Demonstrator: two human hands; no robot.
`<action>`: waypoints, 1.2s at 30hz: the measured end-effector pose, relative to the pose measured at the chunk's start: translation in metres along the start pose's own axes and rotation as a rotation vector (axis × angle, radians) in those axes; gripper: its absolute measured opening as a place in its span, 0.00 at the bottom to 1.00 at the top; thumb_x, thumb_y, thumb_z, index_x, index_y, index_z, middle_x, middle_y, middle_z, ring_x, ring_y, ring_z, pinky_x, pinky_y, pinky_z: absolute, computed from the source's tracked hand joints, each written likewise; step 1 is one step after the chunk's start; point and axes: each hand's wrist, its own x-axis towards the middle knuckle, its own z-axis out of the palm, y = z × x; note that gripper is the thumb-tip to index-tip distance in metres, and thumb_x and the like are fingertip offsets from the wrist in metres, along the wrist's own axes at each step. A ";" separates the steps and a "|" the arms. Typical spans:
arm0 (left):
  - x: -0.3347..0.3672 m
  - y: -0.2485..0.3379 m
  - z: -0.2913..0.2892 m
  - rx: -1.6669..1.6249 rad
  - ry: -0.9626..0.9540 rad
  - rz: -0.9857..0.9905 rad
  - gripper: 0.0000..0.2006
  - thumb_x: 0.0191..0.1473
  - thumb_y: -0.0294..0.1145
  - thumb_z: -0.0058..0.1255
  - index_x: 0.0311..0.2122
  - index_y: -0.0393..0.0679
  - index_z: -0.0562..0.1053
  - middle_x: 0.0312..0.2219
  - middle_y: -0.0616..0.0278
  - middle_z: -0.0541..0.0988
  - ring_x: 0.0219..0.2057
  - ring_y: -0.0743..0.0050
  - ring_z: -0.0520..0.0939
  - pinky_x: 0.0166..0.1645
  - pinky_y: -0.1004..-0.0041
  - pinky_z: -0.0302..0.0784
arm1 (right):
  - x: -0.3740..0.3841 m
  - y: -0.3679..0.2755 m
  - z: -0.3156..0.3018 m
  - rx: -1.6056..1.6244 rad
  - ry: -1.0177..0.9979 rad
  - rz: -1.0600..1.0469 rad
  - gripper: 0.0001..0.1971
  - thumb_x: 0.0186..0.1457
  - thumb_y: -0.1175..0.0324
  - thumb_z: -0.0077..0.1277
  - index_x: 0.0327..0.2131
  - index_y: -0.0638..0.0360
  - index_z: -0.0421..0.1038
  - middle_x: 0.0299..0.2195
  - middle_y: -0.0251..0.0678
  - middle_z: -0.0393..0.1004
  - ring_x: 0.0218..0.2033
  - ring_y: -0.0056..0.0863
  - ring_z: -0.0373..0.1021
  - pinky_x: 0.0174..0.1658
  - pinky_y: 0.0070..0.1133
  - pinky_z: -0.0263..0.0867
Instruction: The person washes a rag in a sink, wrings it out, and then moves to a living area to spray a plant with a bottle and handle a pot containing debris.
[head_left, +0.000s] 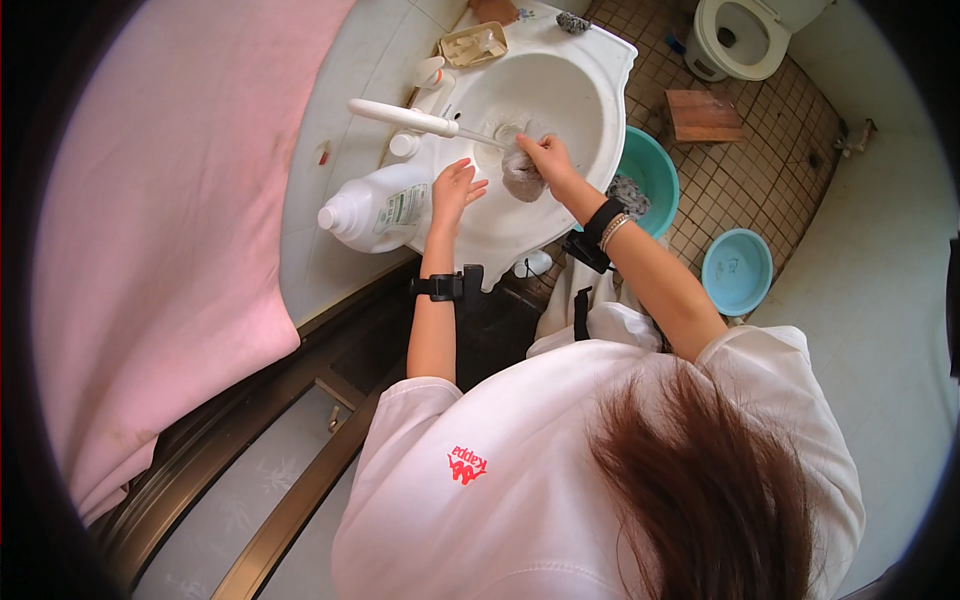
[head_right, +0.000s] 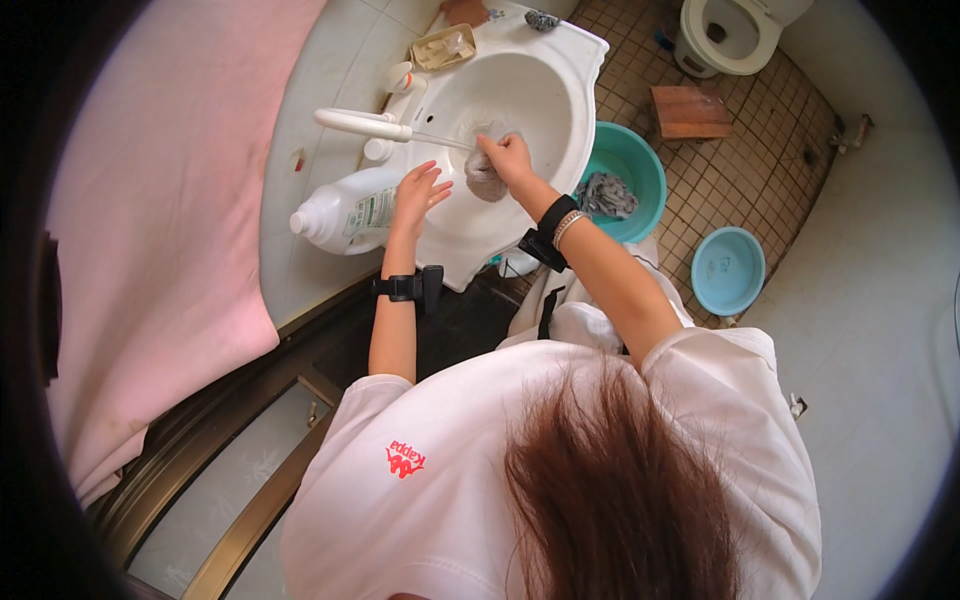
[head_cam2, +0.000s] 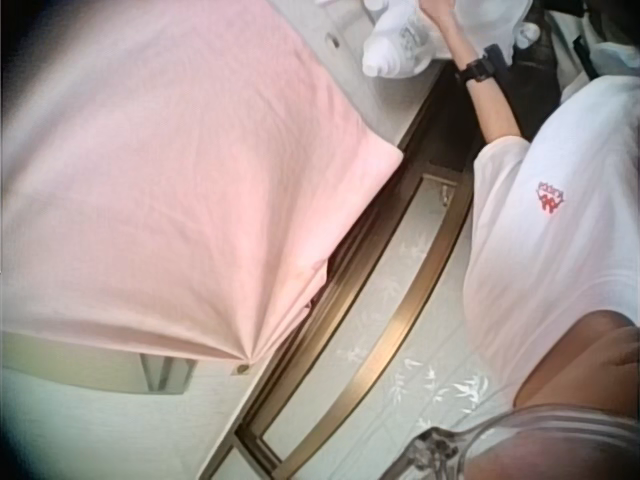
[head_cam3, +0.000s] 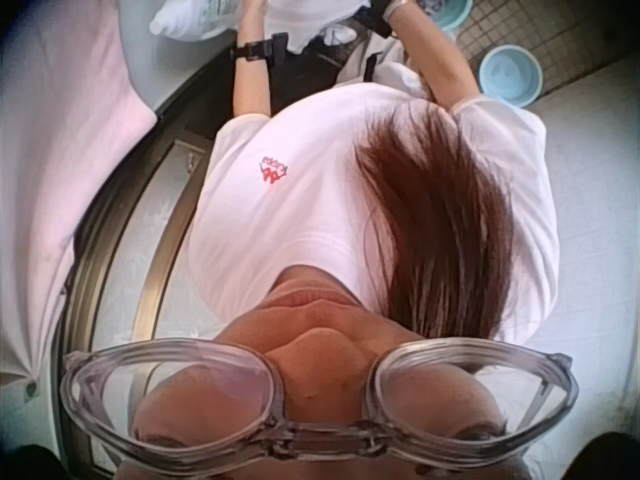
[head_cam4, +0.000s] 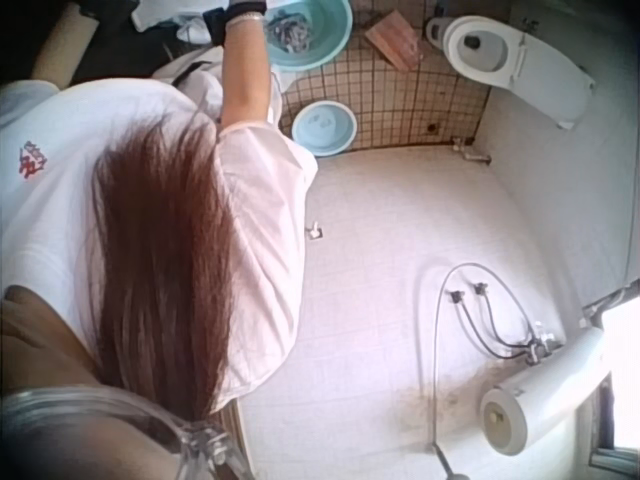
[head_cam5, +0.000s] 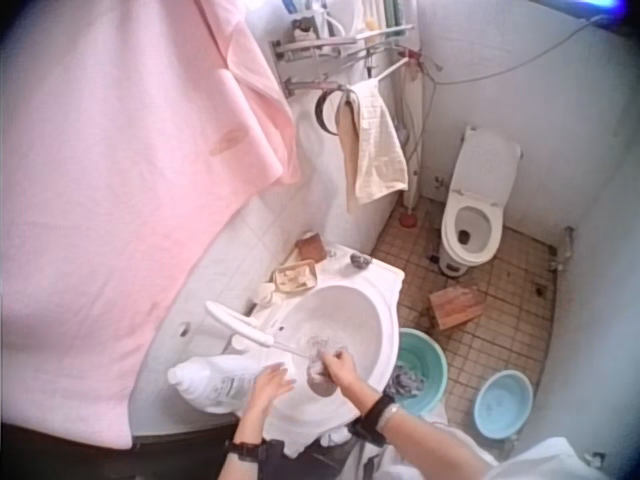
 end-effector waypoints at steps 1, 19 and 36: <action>-0.004 0.002 0.007 0.004 -0.022 -0.066 0.19 0.48 0.34 0.42 0.43 0.34 0.59 0.38 0.52 0.66 0.35 0.64 0.72 0.38 0.73 0.70 | -0.001 -0.001 0.002 -0.014 -0.006 -0.054 0.17 0.39 0.56 0.51 0.19 0.60 0.61 0.18 0.31 0.63 0.19 0.18 0.59 0.22 0.15 0.57; 0.024 -0.011 0.025 -0.248 -0.043 -0.056 0.13 0.47 0.25 0.39 0.39 0.31 0.62 0.33 0.57 0.68 0.33 0.68 0.71 0.38 0.71 0.70 | -0.010 -0.012 -0.002 -0.114 -0.158 -0.389 0.14 0.36 0.69 0.52 0.30 0.60 0.63 0.24 0.35 0.66 0.26 0.22 0.63 0.31 0.17 0.60; 0.091 0.041 -0.027 0.890 0.077 1.045 0.28 0.37 0.26 0.45 0.47 0.34 0.55 0.47 0.45 0.56 0.49 0.50 0.56 0.52 0.65 0.50 | -0.005 -0.010 0.025 -0.330 -0.163 -0.418 0.10 0.39 0.73 0.45 0.30 0.61 0.68 0.28 0.40 0.70 0.31 0.27 0.68 0.35 0.20 0.62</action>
